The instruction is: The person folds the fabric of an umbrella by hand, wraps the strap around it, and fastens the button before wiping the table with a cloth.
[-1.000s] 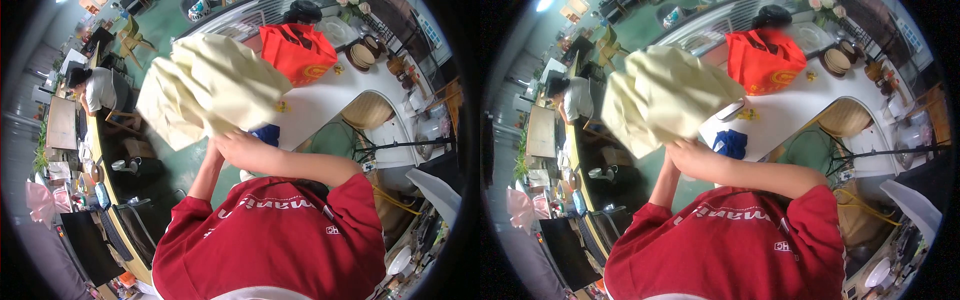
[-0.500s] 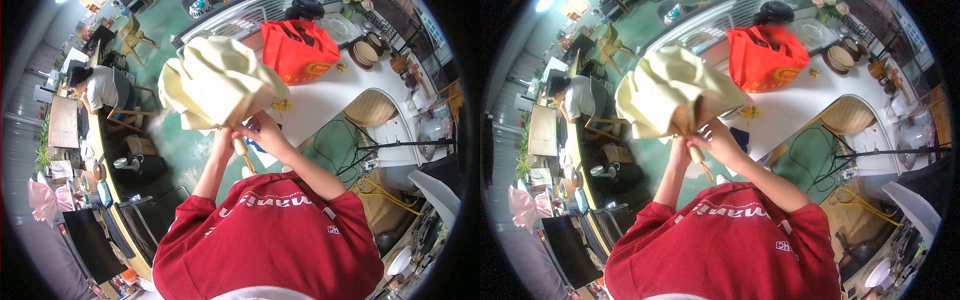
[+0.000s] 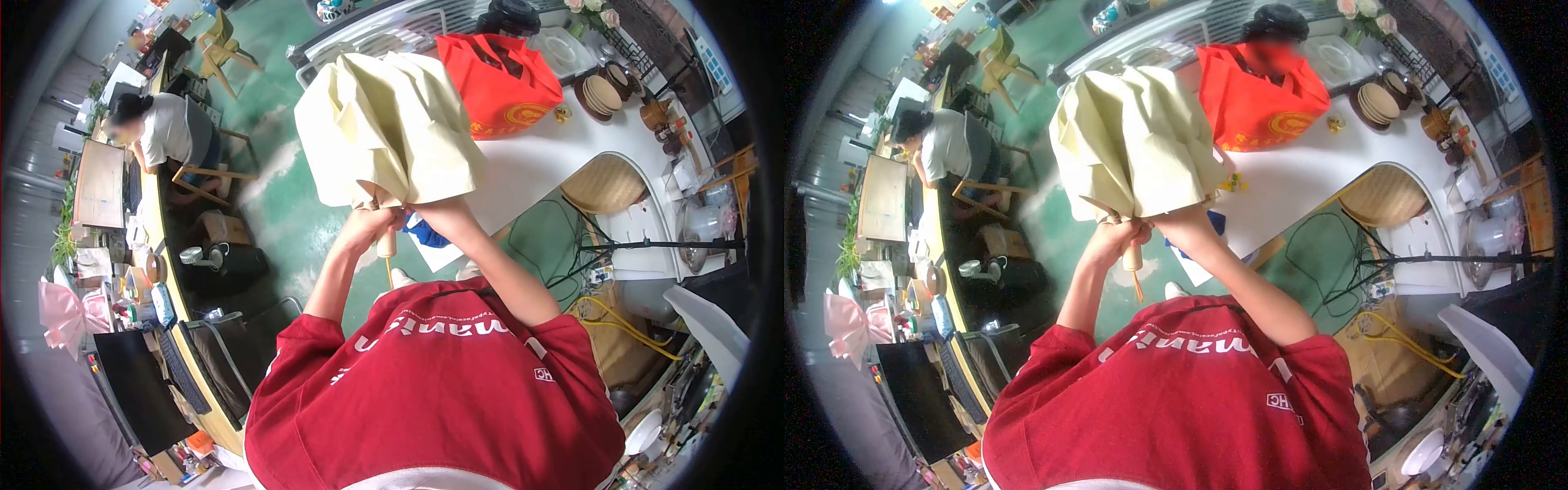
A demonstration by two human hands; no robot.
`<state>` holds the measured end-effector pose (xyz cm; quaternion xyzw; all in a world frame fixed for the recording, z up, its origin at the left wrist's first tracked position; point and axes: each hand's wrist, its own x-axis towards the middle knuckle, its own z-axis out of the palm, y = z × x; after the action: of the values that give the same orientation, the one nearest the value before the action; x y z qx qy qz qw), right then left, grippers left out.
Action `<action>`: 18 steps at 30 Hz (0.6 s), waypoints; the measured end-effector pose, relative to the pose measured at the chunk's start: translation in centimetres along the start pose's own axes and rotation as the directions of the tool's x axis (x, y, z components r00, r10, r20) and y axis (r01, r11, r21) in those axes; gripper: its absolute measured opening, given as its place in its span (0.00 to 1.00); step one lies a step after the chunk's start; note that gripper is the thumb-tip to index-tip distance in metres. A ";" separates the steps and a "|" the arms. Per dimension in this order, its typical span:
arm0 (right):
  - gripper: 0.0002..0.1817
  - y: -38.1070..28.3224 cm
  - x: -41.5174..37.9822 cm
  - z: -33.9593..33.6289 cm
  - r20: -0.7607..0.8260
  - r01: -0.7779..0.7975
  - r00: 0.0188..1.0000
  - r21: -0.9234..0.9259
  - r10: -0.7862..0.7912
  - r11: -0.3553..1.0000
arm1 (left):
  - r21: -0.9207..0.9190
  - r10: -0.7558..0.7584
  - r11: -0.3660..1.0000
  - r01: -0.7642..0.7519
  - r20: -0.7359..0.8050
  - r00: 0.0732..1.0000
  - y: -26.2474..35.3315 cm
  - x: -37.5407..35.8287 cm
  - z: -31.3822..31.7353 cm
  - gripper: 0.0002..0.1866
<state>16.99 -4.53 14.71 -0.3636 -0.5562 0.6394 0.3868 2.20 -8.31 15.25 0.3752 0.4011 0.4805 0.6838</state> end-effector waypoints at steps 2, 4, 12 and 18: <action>0.16 0.0 -0.2 0.3 -0.063 0.147 0.987 -0.061 -0.150 0.987 | 0.113 -0.048 0.992 0.053 -0.047 0.998 0.1 0.1 -0.2 0.03; 0.14 0.4 0.2 0.6 -0.080 0.157 0.984 -0.034 -0.159 0.987 | 0.171 -0.081 0.981 0.095 -0.088 0.993 -0.3 0.6 -1.1 0.03; 0.14 0.9 0.3 0.9 -0.102 0.210 0.967 -0.201 -0.234 0.957 | 0.027 -0.127 0.991 0.131 -0.125 0.984 -0.7 1.0 -1.9 0.06; 0.15 -0.4 -0.4 0.4 0.034 -0.030 0.998 -0.510 0.055 0.860 | 0.303 -0.097 0.943 0.134 -0.135 0.986 -1.2 1.7 -1.7 0.12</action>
<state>16.87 -5.02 15.19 -0.4496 -0.7061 0.4869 0.2496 1.45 -6.80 13.15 0.4251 0.5328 0.3914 0.6182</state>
